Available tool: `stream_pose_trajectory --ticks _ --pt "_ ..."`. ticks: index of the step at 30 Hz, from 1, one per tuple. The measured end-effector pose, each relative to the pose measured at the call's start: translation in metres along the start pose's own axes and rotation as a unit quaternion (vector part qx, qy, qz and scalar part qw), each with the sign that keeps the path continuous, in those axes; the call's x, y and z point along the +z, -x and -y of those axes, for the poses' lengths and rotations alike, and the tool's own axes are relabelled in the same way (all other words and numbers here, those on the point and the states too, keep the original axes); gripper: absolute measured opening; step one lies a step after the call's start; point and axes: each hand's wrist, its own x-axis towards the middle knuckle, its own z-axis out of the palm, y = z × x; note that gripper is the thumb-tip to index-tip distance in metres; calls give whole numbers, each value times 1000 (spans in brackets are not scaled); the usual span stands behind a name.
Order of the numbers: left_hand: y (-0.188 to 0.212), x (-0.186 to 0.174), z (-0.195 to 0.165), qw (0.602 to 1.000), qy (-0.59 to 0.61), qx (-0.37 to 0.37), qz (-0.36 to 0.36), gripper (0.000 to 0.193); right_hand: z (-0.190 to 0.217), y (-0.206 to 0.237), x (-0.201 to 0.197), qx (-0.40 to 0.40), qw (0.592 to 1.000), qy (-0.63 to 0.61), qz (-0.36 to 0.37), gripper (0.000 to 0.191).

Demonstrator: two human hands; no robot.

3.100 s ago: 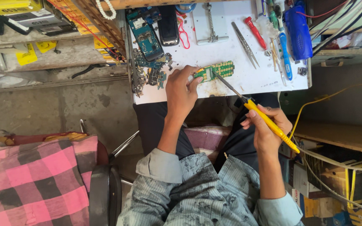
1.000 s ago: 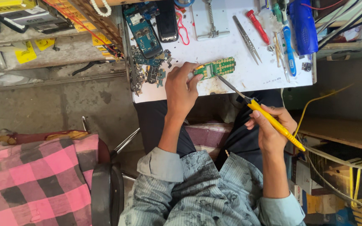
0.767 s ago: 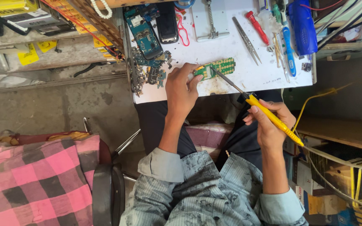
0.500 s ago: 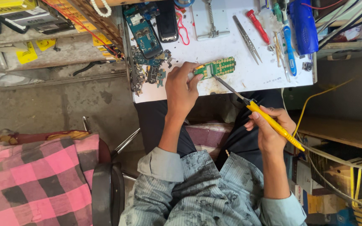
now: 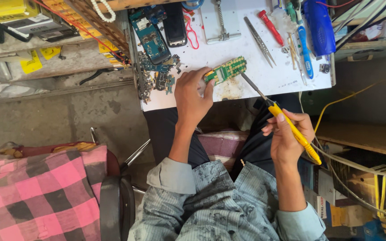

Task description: The person sits at a cluttered repair workbench and uses a yellow soldering iron to solder components on a green circuit board, holding the board steady with the other hand and repositioning it to work on different areas throughout the clip.

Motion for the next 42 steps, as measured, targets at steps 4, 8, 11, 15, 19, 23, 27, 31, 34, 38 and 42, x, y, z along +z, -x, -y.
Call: stream_pose_trajectory --ticks 4,8,11,15,19,23,27,31,34,38,42 --pt "0 6 -2 1000 10 7 -22 25 1 2 -3 8 1000 -10 -12 9" --pt "-2 10 -8 999 14 -40 3 16 3 4 -5 15 1000 -19 -6 8" --pt "-5 11 -13 998 27 -60 11 20 5 5 -9 17 999 -28 -6 7" --pt "-14 15 -17 995 -3 -98 25 24 7 4 -14 19 999 -41 -11 7" --pt "-21 22 -20 993 -72 -83 47 30 9 7 -17 24 998 -57 -13 7" --pt "-25 26 -24 988 -59 -115 85 24 12 13 -15 26 998 -55 -13 7" --pt "-24 26 -23 985 -7 -131 111 20 13 20 -12 34 998 -56 -11 7" --pt "-21 23 -20 983 71 -152 80 14 10 22 -7 32 998 -46 -12 9" --pt "-17 23 -16 973 139 -172 58 12 7 23 -5 39 998 -45 -6 10" --pt "-13 20 -7 938 243 -233 79 16 0 23 -4 43 998 -39 -8 11" --pt "-12 23 -2 940 250 -211 94 24 -2 21 -5 45 998 -37 -7 11"
